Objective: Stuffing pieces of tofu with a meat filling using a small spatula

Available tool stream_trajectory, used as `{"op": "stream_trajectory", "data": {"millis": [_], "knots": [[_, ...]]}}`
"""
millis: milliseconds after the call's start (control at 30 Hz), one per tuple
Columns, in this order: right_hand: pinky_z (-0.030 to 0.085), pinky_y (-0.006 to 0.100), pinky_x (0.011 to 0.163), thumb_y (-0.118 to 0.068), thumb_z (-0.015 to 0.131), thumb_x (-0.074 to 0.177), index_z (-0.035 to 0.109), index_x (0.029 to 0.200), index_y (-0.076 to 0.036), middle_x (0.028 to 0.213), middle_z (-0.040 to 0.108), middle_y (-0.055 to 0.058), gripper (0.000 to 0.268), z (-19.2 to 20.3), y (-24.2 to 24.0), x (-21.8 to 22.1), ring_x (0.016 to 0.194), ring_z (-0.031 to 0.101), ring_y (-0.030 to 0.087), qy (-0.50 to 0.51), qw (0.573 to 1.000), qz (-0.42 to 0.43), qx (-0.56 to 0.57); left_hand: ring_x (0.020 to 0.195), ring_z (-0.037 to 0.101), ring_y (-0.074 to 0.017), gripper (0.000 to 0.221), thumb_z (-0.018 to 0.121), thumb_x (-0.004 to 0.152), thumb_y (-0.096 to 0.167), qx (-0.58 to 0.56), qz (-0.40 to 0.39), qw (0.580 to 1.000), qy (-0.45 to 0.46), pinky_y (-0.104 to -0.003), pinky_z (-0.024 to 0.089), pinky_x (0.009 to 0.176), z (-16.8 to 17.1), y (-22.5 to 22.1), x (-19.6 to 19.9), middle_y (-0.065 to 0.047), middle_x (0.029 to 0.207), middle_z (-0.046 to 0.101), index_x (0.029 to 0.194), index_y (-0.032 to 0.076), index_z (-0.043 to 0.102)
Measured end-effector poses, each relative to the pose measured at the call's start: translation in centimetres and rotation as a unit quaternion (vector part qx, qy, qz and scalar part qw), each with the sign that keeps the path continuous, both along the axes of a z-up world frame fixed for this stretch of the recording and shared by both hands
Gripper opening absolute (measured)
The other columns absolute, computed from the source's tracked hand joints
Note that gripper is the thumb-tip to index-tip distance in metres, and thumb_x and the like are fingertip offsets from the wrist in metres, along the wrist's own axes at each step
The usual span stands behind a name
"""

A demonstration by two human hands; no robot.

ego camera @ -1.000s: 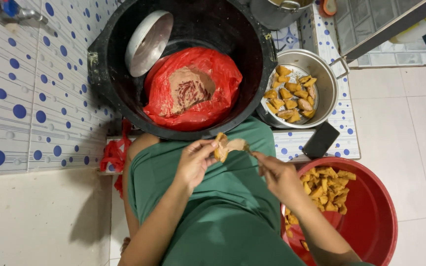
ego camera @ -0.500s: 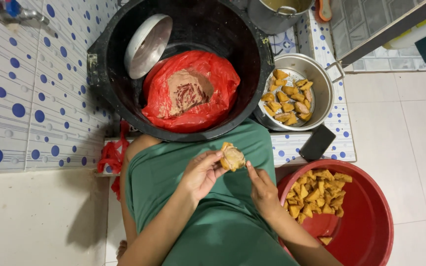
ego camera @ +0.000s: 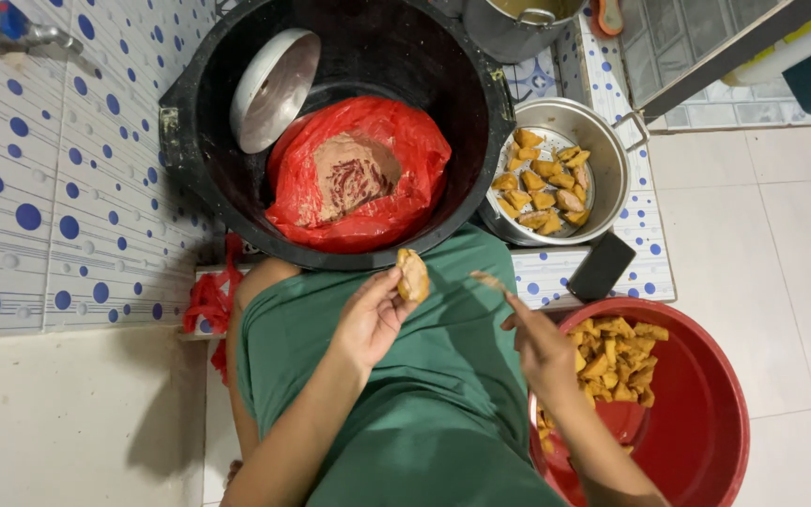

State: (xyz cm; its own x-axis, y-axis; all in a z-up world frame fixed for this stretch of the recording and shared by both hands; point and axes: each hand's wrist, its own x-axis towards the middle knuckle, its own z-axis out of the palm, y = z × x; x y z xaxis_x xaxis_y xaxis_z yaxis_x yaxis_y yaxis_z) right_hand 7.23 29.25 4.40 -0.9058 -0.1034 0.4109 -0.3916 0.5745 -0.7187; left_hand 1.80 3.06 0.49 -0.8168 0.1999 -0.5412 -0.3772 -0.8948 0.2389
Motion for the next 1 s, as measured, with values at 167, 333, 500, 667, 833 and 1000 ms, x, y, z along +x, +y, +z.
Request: {"op": "stream_trajectory", "data": {"millis": [167,333,500,667,833,1000], "knots": [[0.054,0.029,0.048,-0.002,0.061,0.094,0.078,0.118,-0.015,0.064,0.076,0.001,0.032,7.9,-1.0,-1.5,0.043,0.062,0.014,-0.147,0.987,0.058,-0.036,0.082,0.077,-0.0297,0.003,0.071,0.095,0.005,-0.044,-0.047,0.997,0.034,-0.048,0.067,0.078,3.4,0.7,1.1,-0.016,0.091,0.076,0.095,0.003,0.072],[0.058,0.035,0.055,0.003,0.059,0.091,0.077,0.117,-0.009,0.064,0.075,0.009,0.034,11.1,-2.3,-1.9,0.055,0.071,0.024,-0.208,0.971,0.101,0.058,0.078,0.078,-0.0315,0.009,0.075,0.091,0.000,-0.111,-0.086,0.988,0.064,-0.047,0.068,0.071,-0.7,1.3,1.7,-0.019,0.092,0.076,0.100,-0.002,0.075],[0.059,0.039,0.062,0.002,0.056,0.090,0.075,0.121,-0.011,0.069,0.073,0.011,0.038,10.0,-1.9,-1.9,0.064,0.072,0.027,-0.237,0.956,0.088,0.148,0.077,0.077,-0.0307,0.011,0.078,0.088,-0.002,-0.149,-0.121,0.978,0.084,-0.046,0.068,0.070,-2.9,1.0,2.0,-0.020,0.092,0.076,0.099,-0.004,0.076],[0.059,0.042,0.063,-0.004,0.057,0.089,0.074,0.121,-0.014,0.074,0.072,0.010,0.038,8.8,-1.8,-1.9,0.071,0.074,0.029,-0.188,0.956,0.065,0.215,0.075,0.077,-0.0274,0.012,0.080,0.087,-0.002,-0.177,-0.151,0.969,0.085,-0.042,0.068,0.068,-2.2,0.6,1.9,-0.018,0.091,0.076,0.098,-0.005,0.076],[0.059,0.036,0.075,-0.011,0.067,0.096,0.078,0.116,-0.012,0.094,0.079,0.008,0.023,3.3,-0.7,-4.0,0.089,0.076,0.028,-0.148,0.989,-0.005,0.019,0.072,0.077,-0.0296,0.011,0.076,0.090,0.000,-0.115,-0.140,0.983,0.042,-0.042,0.068,0.065,-2.1,0.9,1.5,-0.018,0.085,0.073,0.101,-0.004,0.075],[0.050,0.021,0.066,-0.001,0.090,0.074,0.072,0.125,-0.002,0.101,0.072,0.012,0.054,3.8,-2.2,-4.9,0.088,0.066,0.015,-0.262,0.926,0.154,-0.223,0.076,0.078,-0.0276,0.011,0.071,0.096,0.007,-0.074,-0.191,0.978,0.044,-0.043,0.068,0.071,1.0,1.2,1.3,-0.017,0.086,0.076,0.101,-0.003,0.072]]}}
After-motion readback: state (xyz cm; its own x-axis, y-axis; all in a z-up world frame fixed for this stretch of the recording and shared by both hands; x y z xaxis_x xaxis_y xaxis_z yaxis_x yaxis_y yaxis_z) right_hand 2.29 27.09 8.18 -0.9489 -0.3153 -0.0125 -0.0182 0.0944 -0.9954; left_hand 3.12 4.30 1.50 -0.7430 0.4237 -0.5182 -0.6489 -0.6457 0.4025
